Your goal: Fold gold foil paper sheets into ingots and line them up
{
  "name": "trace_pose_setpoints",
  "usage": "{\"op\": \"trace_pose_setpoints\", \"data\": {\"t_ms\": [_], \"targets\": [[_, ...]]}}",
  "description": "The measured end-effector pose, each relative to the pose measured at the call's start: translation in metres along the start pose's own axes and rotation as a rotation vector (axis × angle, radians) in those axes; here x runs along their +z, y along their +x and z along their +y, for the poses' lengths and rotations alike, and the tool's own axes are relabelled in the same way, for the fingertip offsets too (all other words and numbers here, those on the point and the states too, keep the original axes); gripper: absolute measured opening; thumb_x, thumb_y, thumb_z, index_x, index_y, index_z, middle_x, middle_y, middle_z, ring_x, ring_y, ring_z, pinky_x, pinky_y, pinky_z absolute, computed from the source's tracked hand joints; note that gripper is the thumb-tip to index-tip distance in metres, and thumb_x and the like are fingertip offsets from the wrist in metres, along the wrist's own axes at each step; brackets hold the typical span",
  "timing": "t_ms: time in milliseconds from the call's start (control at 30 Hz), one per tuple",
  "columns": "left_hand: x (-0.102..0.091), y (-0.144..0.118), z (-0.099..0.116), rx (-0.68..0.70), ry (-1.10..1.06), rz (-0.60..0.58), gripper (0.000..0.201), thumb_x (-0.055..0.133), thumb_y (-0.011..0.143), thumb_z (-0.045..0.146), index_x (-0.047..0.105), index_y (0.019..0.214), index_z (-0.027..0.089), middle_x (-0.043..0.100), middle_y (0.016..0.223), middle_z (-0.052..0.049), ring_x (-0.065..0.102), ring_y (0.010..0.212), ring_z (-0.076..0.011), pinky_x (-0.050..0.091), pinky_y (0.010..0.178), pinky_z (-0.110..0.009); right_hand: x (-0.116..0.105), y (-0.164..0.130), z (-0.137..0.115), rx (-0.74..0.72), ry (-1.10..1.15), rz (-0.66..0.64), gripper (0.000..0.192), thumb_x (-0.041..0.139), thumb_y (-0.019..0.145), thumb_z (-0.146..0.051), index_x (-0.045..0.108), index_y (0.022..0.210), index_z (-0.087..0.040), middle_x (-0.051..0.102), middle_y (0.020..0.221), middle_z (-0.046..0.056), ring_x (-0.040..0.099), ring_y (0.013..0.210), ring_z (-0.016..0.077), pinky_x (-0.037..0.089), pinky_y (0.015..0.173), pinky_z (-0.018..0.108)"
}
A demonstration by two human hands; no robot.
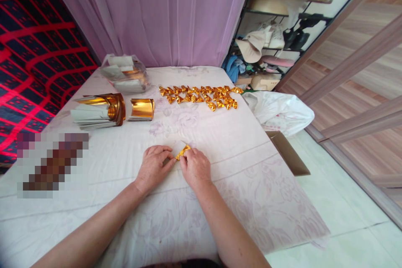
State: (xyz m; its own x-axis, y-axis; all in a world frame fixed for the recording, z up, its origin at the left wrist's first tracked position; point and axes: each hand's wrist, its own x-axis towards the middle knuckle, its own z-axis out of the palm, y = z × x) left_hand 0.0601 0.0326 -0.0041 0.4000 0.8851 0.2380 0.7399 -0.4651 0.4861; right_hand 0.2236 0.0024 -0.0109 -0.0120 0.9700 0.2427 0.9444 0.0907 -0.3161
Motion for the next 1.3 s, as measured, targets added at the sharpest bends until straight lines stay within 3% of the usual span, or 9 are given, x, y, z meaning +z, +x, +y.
{"op": "trace_pose_setpoints", "data": {"t_ms": [1300], "targets": [[0.0037, 0.0004, 0.0066, -0.055, 0.066, -0.006, 0.014, 0.061, 0.085, 0.027, 0.062, 0.073, 0.021, 0.065, 0.105, -0.003, 0.055, 0.102, -0.0229, 0.037, 0.095, -0.043, -0.0025, 0.0020, -0.0064, 0.068, -0.059, -0.069, 0.013, 0.057, 0.088, -0.025, 0.058, 0.076, -0.022, 0.064, 0.079, 0.003, 0.056, 0.074, 0.0162, 0.033, 0.065, 0.027]]}}
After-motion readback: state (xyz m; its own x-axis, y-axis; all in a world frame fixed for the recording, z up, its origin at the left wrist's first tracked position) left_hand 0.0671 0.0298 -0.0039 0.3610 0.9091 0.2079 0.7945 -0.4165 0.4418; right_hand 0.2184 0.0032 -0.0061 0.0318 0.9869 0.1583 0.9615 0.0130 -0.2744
